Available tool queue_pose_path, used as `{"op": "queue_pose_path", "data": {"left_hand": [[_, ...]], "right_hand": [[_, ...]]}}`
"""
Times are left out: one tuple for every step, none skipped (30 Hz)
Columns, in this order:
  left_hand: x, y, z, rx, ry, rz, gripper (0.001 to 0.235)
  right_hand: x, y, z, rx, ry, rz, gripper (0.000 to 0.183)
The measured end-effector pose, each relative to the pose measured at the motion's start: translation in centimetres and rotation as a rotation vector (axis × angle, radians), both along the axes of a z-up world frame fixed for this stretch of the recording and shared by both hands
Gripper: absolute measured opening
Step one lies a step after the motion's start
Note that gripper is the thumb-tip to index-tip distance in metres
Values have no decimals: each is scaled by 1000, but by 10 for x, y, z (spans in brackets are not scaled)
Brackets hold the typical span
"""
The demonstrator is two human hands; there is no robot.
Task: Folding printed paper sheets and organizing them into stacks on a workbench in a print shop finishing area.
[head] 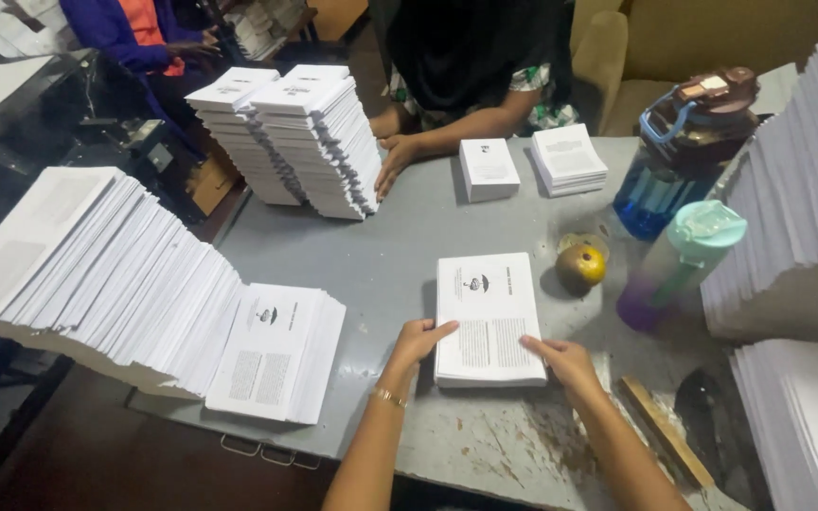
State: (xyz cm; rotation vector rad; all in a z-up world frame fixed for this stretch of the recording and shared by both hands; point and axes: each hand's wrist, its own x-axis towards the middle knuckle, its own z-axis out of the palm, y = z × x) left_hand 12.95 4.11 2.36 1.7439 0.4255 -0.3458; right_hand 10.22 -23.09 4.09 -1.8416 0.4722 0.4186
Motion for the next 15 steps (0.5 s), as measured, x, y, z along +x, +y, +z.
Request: {"op": "queue_pose_path", "data": {"left_hand": [[10,2,-2,-17,21,9,72],[21,4,-5,-33,42,15,72],[32,2,-10,-29,43,16,72],[41,2,-15,-35,41,62,79],[50,2,-20,-41,40,107,86],[54,-5,-10,-30,39,109,86],[57,-12,-1,-62,43,141,86],[58,-25,6,-96,54,163,86],[71,-22,-3,-88,60,153,86],[83,-23,-13,-114,9,215,79],[94,-24,-24,-140,-42,276,72],[105,-20,-33,-144,-33,263,72],[116,-16,-42,-171,-39,269,79],[128,-15,-51,-203,-47,278,86],[126,-14,-50,-211,-41,268,86]], "right_hand": [[9,2,-2,13,1,-13,90],[18,5,-4,29,2,-28,88],[23,6,0,32,2,-26,88],[27,10,2,42,-26,-80,87],[30,13,5,53,-53,-133,86],[34,12,1,63,-52,-133,86],[37,11,-2,54,-90,-178,82],[35,7,-7,40,-123,-234,78],[31,14,8,46,-116,-244,78],[26,19,22,93,-184,-266,73],[20,24,36,138,-253,-289,72],[24,25,24,131,-248,-302,72],[27,26,12,153,-301,-317,66],[32,24,0,172,-358,-327,60],[26,24,-6,161,-356,-336,60]]}}
